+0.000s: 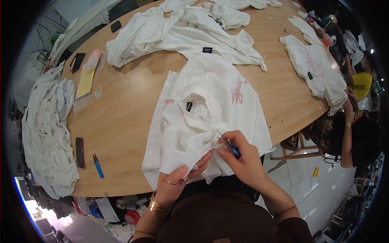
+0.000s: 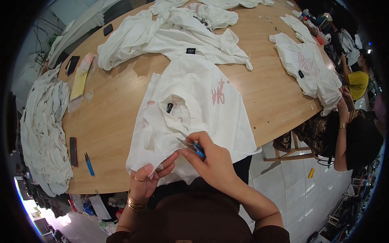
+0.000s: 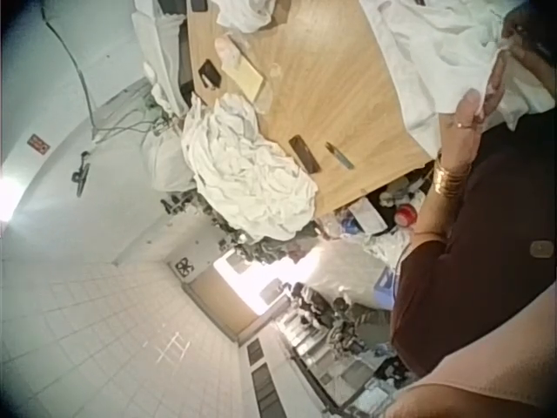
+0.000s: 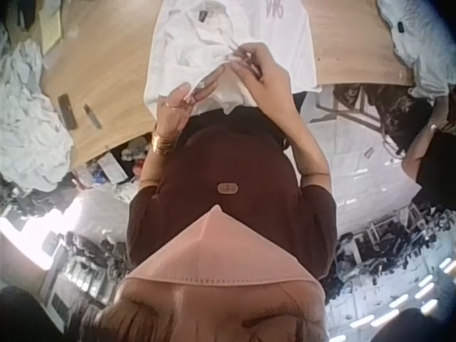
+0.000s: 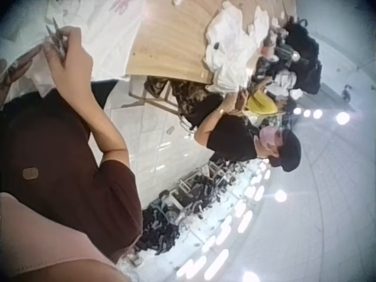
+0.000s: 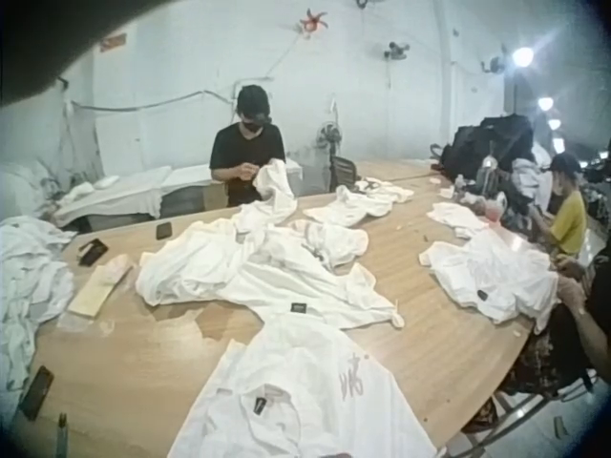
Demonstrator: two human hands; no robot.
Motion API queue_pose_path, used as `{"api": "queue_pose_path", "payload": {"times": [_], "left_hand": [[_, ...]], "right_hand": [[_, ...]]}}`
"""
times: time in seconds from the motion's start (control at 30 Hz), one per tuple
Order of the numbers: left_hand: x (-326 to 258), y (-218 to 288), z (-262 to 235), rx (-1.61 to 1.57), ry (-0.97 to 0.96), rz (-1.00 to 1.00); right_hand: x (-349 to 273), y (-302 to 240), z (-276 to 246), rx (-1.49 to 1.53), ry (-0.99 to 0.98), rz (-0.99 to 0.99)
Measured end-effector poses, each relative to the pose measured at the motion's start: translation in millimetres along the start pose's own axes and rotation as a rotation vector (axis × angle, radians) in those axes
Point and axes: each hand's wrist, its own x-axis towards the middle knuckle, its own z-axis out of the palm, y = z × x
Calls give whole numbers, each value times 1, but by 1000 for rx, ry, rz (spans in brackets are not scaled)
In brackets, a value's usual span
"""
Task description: Trimming loose threads from a white t-shirt using small thread cutters.
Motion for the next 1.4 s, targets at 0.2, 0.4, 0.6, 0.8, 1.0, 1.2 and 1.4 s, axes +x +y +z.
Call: {"api": "queue_pose_path", "payload": {"times": [0.2,0.4,0.6,0.8,1.0,1.2,1.4], "left_hand": [[-1,-3,-3,34,-35,32],[-3,-12,-5,75,28,52],[-5,-13,-13,-27,-61,32],[-7,-17,-21,-14,-31,28],[-10,-21,-23,53,-19,85],[-10,-24,-25,212,-38,157],[-14,-25,-26,362,-36,175]], "right_hand": [[-19,-10,-7,157,-245,-4],[-18,-4,-1,147,-356,128],[-17,-5,-3,149,-364,160],[-17,-8,-2,170,-358,139],[-16,-10,1,189,-346,145],[-16,-3,6,229,-328,137],[-15,-3,9,227,-263,148]]}}
